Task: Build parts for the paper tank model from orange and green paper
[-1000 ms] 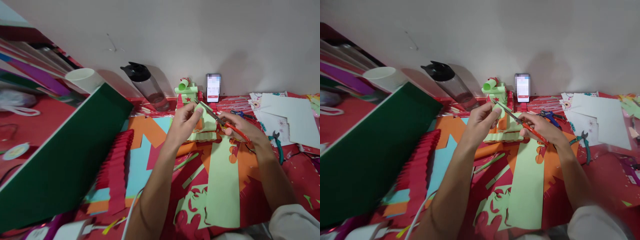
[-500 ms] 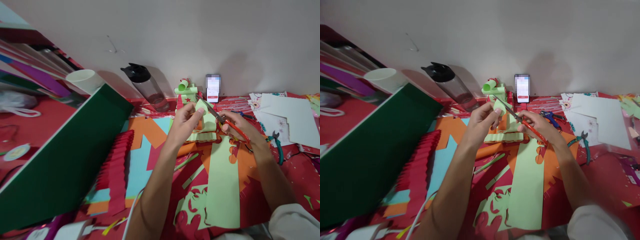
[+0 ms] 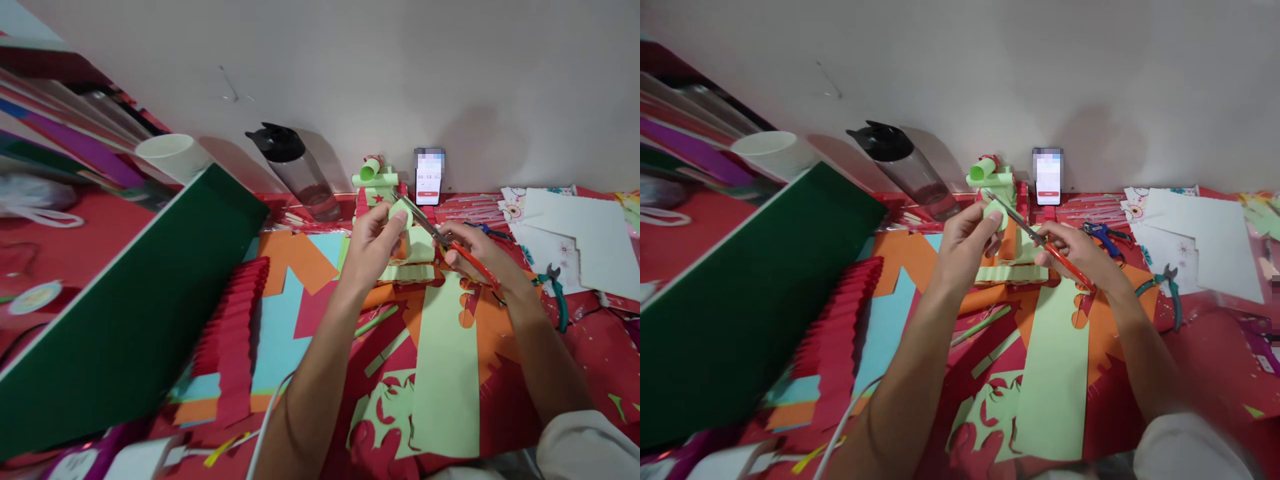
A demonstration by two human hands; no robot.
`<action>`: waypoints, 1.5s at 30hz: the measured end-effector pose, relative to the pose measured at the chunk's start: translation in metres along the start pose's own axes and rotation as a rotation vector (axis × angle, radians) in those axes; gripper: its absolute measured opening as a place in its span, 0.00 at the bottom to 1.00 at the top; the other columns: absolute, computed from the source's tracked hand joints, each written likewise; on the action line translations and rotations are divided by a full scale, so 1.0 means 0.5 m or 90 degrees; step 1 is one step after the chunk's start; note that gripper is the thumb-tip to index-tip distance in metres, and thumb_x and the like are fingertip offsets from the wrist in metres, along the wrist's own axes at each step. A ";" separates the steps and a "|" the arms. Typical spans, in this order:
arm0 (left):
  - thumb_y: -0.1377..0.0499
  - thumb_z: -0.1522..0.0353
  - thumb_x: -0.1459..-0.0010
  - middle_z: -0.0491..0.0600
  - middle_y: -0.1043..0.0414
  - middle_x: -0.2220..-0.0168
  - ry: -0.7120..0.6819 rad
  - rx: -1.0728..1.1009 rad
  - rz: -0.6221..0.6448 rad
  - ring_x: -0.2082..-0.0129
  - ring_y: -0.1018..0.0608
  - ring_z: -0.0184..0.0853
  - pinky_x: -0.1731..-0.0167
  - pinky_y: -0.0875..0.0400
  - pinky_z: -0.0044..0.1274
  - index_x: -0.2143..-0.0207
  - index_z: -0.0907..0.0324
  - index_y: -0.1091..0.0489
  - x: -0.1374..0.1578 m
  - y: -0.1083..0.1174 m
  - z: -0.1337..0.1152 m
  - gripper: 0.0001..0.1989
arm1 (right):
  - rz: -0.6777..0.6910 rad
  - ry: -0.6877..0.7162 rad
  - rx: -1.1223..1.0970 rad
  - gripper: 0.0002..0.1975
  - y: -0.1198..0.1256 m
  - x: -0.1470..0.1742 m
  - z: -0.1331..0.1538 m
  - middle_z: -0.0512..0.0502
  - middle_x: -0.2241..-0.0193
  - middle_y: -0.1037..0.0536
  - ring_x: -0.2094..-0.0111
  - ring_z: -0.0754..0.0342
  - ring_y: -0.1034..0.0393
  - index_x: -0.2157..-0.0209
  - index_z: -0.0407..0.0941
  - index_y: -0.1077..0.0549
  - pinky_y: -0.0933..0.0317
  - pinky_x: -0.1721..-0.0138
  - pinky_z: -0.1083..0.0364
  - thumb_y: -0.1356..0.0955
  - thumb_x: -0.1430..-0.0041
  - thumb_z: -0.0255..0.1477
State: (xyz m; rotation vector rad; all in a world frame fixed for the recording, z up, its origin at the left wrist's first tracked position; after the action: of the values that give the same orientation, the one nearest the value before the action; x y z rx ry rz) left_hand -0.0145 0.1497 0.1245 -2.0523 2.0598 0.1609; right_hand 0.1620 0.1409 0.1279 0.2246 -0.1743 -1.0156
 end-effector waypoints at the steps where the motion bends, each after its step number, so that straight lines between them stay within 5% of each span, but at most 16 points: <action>1: 0.36 0.58 0.38 0.39 0.45 0.80 -0.004 -0.002 0.000 0.82 0.39 0.25 0.81 0.45 0.21 0.76 0.56 0.42 0.000 0.001 0.000 0.21 | 0.001 -0.001 0.000 0.26 -0.001 0.001 0.003 0.53 0.70 0.33 0.69 0.55 0.35 0.60 0.46 0.30 0.40 0.71 0.57 0.24 0.47 0.51; 20: 0.37 0.57 0.37 0.41 0.43 0.80 0.012 -0.061 0.038 0.81 0.39 0.26 0.81 0.46 0.21 0.77 0.57 0.41 -0.001 0.006 0.000 0.22 | 0.006 0.000 0.052 0.23 0.009 0.006 0.002 0.52 0.69 0.32 0.72 0.57 0.41 0.61 0.46 0.28 0.44 0.72 0.58 0.24 0.44 0.49; 29: 0.28 0.61 0.48 0.41 0.35 0.75 0.055 0.056 0.071 0.82 0.38 0.24 0.83 0.42 0.20 0.66 0.57 0.28 0.004 -0.015 0.003 0.14 | 0.000 0.038 -0.017 0.26 0.012 -0.001 -0.015 0.54 0.72 0.31 0.75 0.58 0.40 0.59 0.48 0.30 0.43 0.74 0.58 0.24 0.45 0.53; 38: 0.35 0.54 0.39 0.40 0.39 0.79 -0.001 0.074 -0.018 0.84 0.40 0.24 0.84 0.45 0.20 0.72 0.57 0.33 0.000 -0.009 0.008 0.18 | -0.002 0.048 0.024 0.25 0.004 -0.006 -0.010 0.52 0.70 0.31 0.73 0.57 0.39 0.59 0.46 0.28 0.43 0.72 0.57 0.25 0.44 0.52; 45: 0.36 0.58 0.38 0.40 0.43 0.80 -0.012 0.026 -0.014 0.83 0.40 0.25 0.83 0.45 0.21 0.75 0.56 0.37 0.000 0.000 0.000 0.19 | 0.010 0.019 0.039 0.24 0.005 0.001 -0.009 0.52 0.67 0.31 0.70 0.56 0.39 0.58 0.47 0.29 0.41 0.70 0.57 0.24 0.44 0.50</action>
State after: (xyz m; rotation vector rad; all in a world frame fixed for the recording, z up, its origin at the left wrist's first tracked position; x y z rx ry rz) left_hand -0.0146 0.1496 0.1245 -2.0401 2.0126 0.1327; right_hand 0.1654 0.1423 0.1241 0.2941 -0.1794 -0.9916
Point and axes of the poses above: each hand's wrist, its own x-axis away from the middle knuckle, its own y-axis out of the back of the hand, z = x × y, the point moved 6 cm from there along -x, towards the middle knuckle
